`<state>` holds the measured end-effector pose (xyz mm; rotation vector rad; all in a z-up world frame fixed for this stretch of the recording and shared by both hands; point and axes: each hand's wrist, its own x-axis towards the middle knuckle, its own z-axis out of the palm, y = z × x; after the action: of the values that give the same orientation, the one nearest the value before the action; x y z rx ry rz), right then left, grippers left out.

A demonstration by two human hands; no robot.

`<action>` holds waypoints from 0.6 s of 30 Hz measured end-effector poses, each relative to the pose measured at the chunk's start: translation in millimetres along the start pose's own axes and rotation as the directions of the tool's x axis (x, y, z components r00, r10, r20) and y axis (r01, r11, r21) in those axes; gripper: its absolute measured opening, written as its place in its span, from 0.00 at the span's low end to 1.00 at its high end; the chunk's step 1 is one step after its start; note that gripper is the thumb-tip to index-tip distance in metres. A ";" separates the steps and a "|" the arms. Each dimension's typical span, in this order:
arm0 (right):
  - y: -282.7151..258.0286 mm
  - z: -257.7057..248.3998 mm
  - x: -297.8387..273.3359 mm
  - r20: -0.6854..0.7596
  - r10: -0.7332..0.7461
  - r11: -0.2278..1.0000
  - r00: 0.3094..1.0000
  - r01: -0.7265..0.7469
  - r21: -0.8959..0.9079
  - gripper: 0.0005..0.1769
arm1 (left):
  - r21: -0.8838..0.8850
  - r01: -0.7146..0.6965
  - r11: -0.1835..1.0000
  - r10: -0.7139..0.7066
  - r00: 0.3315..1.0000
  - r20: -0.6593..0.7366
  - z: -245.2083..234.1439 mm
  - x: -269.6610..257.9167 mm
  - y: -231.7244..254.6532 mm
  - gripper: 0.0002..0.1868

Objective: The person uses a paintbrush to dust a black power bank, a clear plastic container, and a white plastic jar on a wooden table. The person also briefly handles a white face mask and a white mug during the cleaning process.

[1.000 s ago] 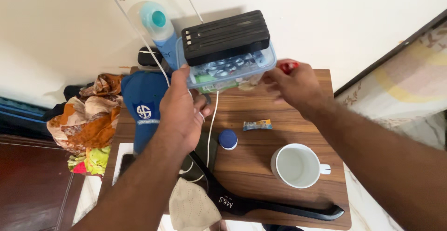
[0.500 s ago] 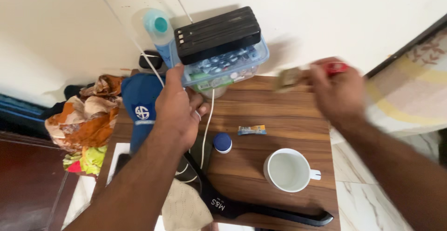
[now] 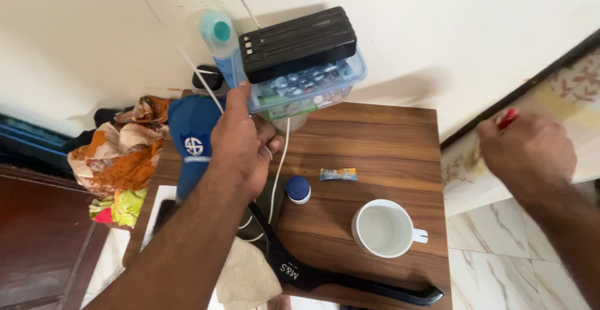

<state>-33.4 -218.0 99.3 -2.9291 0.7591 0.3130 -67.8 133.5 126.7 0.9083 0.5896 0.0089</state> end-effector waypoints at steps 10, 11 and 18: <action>-85.0 36.8 -37.1 0.230 -0.401 0.595 0.887 0.061 0.802 0.16 | 0.034 0.006 0.999 -0.006 1.000 -0.012 8.2 -0.5 -4.8 0.16; -79.4 39.5 -39.8 0.265 -0.373 0.660 0.889 0.054 0.749 0.16 | 0.040 0.010 0.999 -0.010 1.000 -0.017 10.3 0.4 -4.4 0.17; 15.7 16.0 -16.5 0.306 -0.084 0.927 0.948 -0.038 0.374 0.23 | -0.002 0.011 1.000 -0.011 1.000 0.021 19.9 4.2 -10.4 0.16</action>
<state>-57.9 -221.6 86.7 -2.4441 0.6504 0.5525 -57.1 113.3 126.3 0.9022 0.5747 -0.0101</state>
